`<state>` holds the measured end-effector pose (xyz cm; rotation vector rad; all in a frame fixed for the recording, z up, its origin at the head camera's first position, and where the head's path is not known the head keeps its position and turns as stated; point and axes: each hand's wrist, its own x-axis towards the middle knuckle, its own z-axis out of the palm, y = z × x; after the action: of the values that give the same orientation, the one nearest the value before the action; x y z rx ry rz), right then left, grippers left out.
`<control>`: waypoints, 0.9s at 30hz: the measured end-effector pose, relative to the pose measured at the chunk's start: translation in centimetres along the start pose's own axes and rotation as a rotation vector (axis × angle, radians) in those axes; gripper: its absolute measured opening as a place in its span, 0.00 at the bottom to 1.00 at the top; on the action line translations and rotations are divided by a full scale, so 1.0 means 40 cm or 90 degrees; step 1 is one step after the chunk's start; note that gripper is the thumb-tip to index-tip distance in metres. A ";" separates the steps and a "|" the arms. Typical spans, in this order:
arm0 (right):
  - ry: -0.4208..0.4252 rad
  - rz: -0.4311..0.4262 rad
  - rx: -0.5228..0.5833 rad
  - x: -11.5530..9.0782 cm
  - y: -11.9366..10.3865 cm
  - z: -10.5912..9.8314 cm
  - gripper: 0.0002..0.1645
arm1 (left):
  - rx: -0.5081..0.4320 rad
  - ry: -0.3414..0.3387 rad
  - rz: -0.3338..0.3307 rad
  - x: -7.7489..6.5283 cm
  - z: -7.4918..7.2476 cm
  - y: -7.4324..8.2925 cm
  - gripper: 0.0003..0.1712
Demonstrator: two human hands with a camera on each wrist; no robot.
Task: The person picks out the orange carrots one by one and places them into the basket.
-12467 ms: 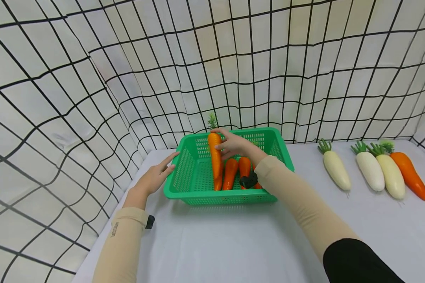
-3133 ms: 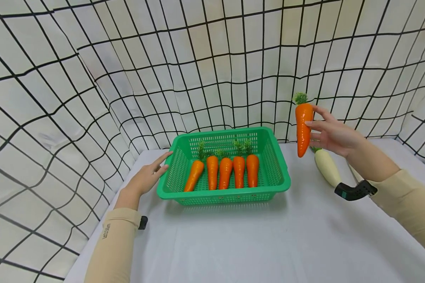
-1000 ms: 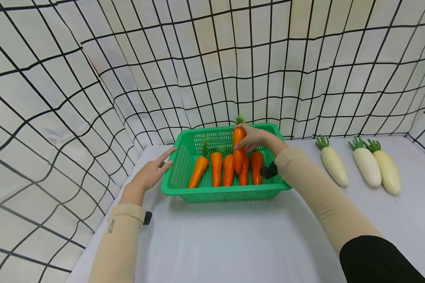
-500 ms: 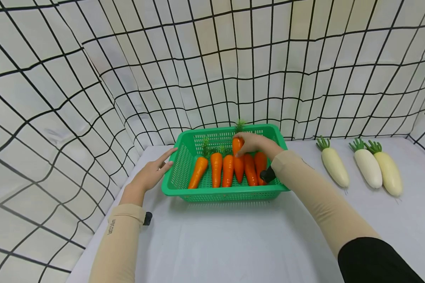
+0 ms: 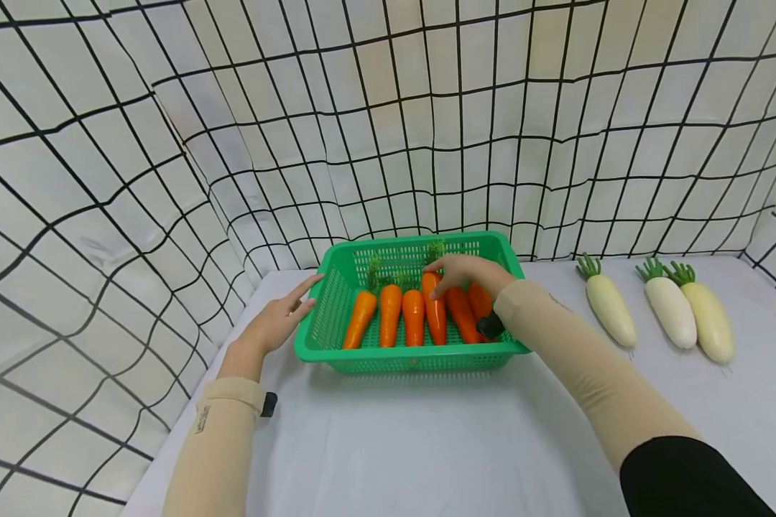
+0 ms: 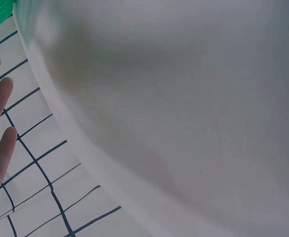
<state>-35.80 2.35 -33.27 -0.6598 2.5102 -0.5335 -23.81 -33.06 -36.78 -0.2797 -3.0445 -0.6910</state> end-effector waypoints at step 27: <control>-0.026 -0.005 -0.052 -0.018 0.009 0.001 0.34 | 0.006 0.003 -0.004 -0.002 -0.002 0.002 0.36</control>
<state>-35.34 3.02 -33.23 -0.7030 2.5029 -0.4183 -23.73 -33.02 -36.68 -0.2670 -3.0445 -0.6774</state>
